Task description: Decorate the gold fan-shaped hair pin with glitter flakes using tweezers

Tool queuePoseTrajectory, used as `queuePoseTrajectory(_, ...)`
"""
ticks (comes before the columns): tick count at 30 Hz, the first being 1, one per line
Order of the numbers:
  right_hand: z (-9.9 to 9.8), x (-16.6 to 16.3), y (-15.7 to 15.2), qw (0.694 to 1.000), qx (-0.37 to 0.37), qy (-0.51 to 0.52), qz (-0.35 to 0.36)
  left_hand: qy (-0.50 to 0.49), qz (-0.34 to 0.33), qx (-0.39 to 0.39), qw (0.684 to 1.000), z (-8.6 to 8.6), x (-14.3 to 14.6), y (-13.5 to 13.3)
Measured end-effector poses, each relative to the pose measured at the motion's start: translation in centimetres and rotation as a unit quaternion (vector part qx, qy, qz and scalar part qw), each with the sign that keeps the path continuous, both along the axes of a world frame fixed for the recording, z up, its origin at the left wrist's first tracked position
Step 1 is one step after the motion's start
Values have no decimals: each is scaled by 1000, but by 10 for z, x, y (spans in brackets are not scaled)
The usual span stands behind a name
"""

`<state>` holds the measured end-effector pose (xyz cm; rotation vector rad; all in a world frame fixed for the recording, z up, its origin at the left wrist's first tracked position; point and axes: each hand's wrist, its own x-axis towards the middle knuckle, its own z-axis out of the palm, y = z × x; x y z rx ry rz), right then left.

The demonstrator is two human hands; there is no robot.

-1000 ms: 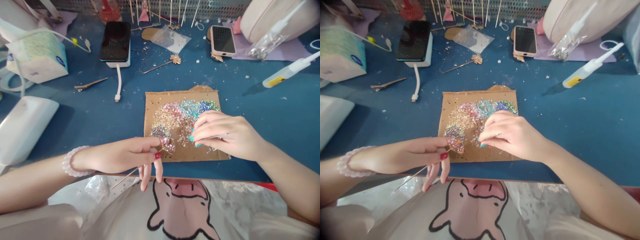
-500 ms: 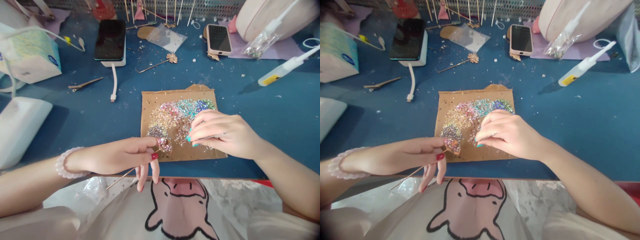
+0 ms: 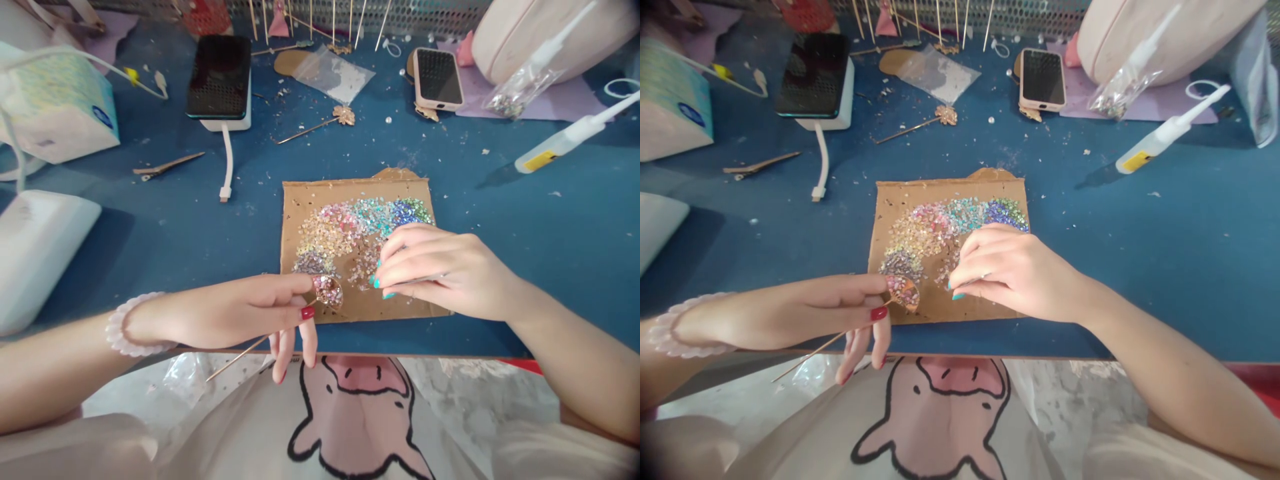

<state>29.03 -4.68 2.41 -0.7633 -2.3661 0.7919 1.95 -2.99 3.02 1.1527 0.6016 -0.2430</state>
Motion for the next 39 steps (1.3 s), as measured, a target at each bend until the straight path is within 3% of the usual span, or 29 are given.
queuePoseTrajectory(21,-5,-3,-7,1000,0,-7,12,-18,16,-17,1000,-1,0,-1)
queuePoseTrajectory(25,2,-3,-9,1000,2,-6,8,-23,5,1,1000,-2,0,-1)
queuePoseTrajectory(31,17,13,-36,996,53,5,-71,-48,-3,10,999,-5,-4,0)
queuePoseTrajectory(39,-24,45,-78,968,77,57,-232,-44,-8,3,999,-6,-1,2)
